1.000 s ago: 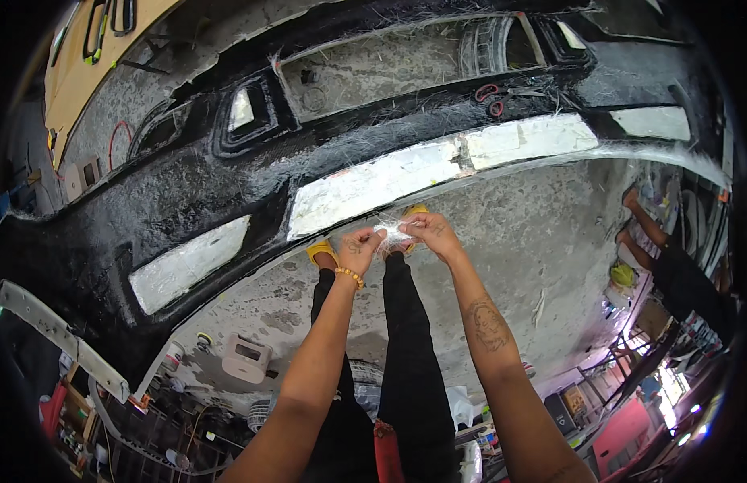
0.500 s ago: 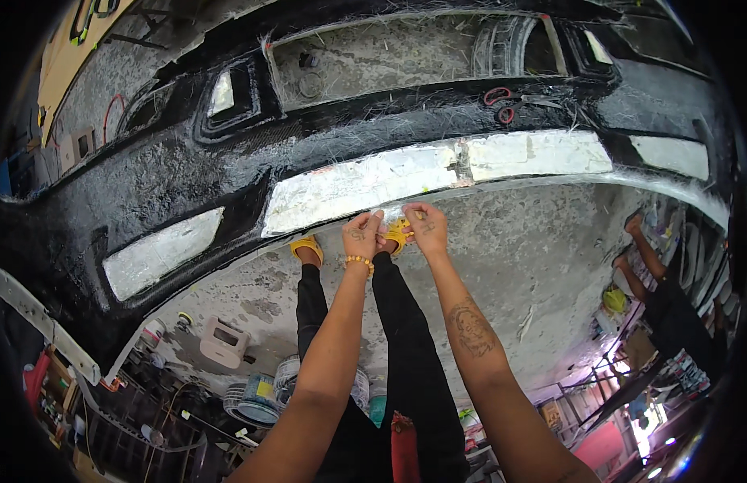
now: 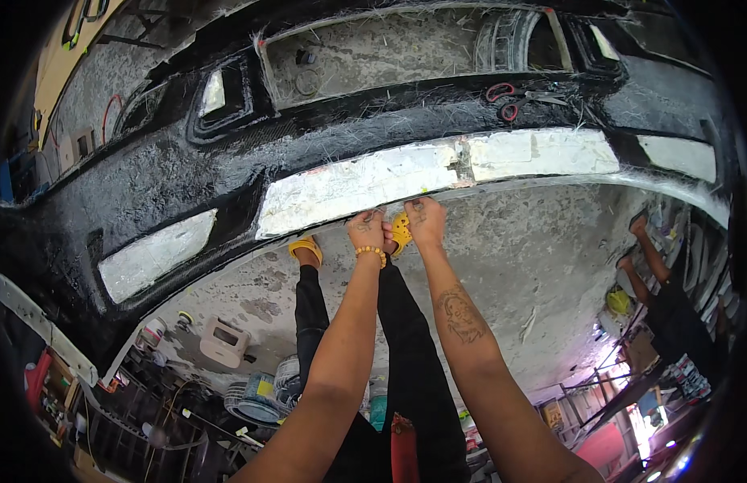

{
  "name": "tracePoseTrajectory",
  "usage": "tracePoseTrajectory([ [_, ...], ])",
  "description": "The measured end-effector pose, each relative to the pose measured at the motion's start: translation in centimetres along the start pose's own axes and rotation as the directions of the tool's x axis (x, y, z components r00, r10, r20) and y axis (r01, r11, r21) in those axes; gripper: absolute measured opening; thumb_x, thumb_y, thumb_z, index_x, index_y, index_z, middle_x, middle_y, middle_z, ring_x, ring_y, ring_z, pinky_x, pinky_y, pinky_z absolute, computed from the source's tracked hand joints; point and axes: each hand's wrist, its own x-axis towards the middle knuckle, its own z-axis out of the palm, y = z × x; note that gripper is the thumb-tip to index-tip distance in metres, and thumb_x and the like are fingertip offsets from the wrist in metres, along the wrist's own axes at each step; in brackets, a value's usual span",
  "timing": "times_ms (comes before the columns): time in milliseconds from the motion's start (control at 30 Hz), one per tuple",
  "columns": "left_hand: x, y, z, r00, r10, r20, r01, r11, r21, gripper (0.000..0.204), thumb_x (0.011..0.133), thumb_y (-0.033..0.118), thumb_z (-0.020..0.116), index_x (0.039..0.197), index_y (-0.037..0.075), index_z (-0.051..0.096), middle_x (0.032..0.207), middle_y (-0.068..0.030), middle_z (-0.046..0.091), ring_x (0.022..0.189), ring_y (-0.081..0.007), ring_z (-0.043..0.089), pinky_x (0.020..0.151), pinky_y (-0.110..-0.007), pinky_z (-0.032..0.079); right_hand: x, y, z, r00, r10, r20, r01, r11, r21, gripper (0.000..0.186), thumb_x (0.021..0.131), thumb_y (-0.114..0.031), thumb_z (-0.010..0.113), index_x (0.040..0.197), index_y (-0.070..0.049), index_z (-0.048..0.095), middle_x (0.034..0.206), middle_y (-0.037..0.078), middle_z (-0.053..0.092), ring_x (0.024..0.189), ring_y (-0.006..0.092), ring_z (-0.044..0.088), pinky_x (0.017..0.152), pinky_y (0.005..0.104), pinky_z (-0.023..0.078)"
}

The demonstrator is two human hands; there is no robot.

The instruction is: The person cuts a piece of bubble wrap with scissors and then applies strips of white fibrous material to a black car bumper. They press the material into place by hand, smoothing it over the surface.

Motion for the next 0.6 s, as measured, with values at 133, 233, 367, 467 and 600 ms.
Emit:
tracePoseTrajectory([
  [133,-3.8,1.8,-1.5,0.99,0.141,0.0,-0.14,0.986,0.086,0.034,0.095,0.018,0.064,0.117,-0.007,0.059,0.068,-0.0109,0.067,0.042,-0.0142,0.058,0.038,-0.026,0.044,-1.4,1.6,-1.2,0.954,-0.275,-0.12,0.264,0.959,-0.099,0.023,0.089,-0.019,0.063,0.103,-0.001,0.069,0.108,0.019,0.067,0.099,0.038,0.065,0.086,0.0442,0.051],
  [233,-7.3,2.2,-5.4,0.848,0.503,0.165,-0.499,0.656,0.567,0.036,0.094,0.013,0.059,0.126,-0.001,0.054,0.09,-0.0145,0.069,0.075,-0.0241,0.069,0.063,-0.035,0.054,-4.5,0.6,-3.2,0.932,-0.357,-0.062,0.358,0.934,-0.007,0.028,0.091,-0.017,0.058,0.114,-0.003,0.064,0.123,0.018,0.063,0.11,0.0363,0.061,0.091,0.0435,0.05],
  [367,-7.4,2.0,-3.8,0.563,0.548,0.619,-0.798,0.167,0.578,0.057,0.083,0.008,0.057,0.137,-0.003,0.045,0.141,-0.0222,0.045,0.13,-0.035,0.047,0.108,-0.049,0.034,-5.0,0.6,-3.1,0.853,-0.485,0.196,0.514,0.846,-0.142,0.039,0.091,-0.014,0.052,0.129,-0.004,0.056,0.137,0.016,0.054,0.115,0.0353,0.06,0.095,0.043,0.05],
  [467,-4.9,1.0,-2.4,0.524,0.499,0.69,-0.784,-0.036,0.62,0.062,0.082,0.012,0.056,0.14,-0.005,0.042,0.141,-0.022,0.046,0.13,-0.034,0.047,0.11,-0.047,0.033,-3.6,1.2,-2.3,0.822,-0.467,0.325,0.555,0.786,-0.273,0.045,0.09,-0.009,0.05,0.135,-0.003,0.05,0.14,0.015,0.052,0.115,0.0358,0.06,0.095,0.0444,0.051],
  [600,-2.5,0.5,-1.9,0.571,0.381,0.727,-0.765,-0.074,0.64,0.066,0.08,0.015,0.058,0.141,-0.006,0.041,0.141,-0.0219,0.048,0.131,-0.0332,0.046,0.111,-0.046,0.033,-2.5,1.1,-2.2,0.813,-0.397,0.427,0.556,0.746,-0.367,0.048,0.089,-0.007,0.05,0.137,-0.002,0.048,0.141,0.017,0.051,0.116,0.0369,0.059,0.095,0.0454,0.051],
])
